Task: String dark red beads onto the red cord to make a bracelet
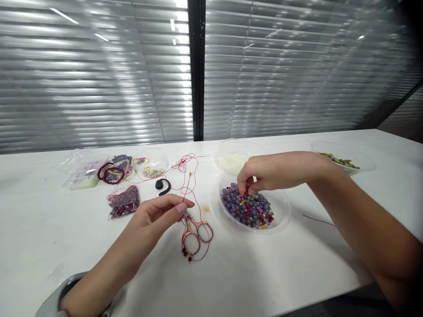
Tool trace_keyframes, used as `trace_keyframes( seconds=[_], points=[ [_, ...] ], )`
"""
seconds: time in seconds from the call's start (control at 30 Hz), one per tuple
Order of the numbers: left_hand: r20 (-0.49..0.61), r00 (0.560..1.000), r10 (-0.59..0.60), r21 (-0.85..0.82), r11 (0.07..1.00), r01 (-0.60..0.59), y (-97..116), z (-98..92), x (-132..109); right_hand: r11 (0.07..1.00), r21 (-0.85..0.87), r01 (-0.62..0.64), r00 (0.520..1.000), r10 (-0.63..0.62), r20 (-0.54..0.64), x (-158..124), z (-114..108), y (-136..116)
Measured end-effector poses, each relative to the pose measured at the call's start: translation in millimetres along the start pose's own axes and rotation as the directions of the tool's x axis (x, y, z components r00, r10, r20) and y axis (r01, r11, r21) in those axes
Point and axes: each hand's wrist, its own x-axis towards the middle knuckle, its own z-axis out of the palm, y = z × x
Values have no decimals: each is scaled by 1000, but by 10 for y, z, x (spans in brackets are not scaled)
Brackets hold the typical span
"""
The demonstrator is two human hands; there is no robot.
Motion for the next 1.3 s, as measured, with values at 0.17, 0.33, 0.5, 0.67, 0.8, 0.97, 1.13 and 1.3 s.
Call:
trace_keyframes(
  seconds=[0.17,0.33,0.5,0.67,0.8,0.97,1.13,1.3],
  points=[
    [-5,1000,15,45,999,-15,-19,-13,13,999,-23,33,997,-34,-69,-38,10,-69],
    [41,999,2,-9,1000,-2,-13,3,27,998,-4,67,994,-67,-81,-79,-14,-47],
    [59,998,29,-285,959,-11,57,32,16,980,57,190,963,-175,-206,-86,-51,-114],
    [107,994,-27,-418,906,70,79,17,-7,824,282,491,771,-260,-582,142,128,-309],
    [108,994,-24,-287,956,55,51,16,-15,608,526,595,742,-165,-650,324,357,-504],
    [119,992,41,-164,986,-21,56,46,-39,458,708,538,806,-33,-591,350,492,-634],
    [71,992,101,-148,985,-89,45,45,-47,355,781,515,838,-15,-546,358,490,-603],
    [12,988,154,-151,977,-150,7,2,-34,294,816,498,853,7,-522,389,493,-590]
  ],
)
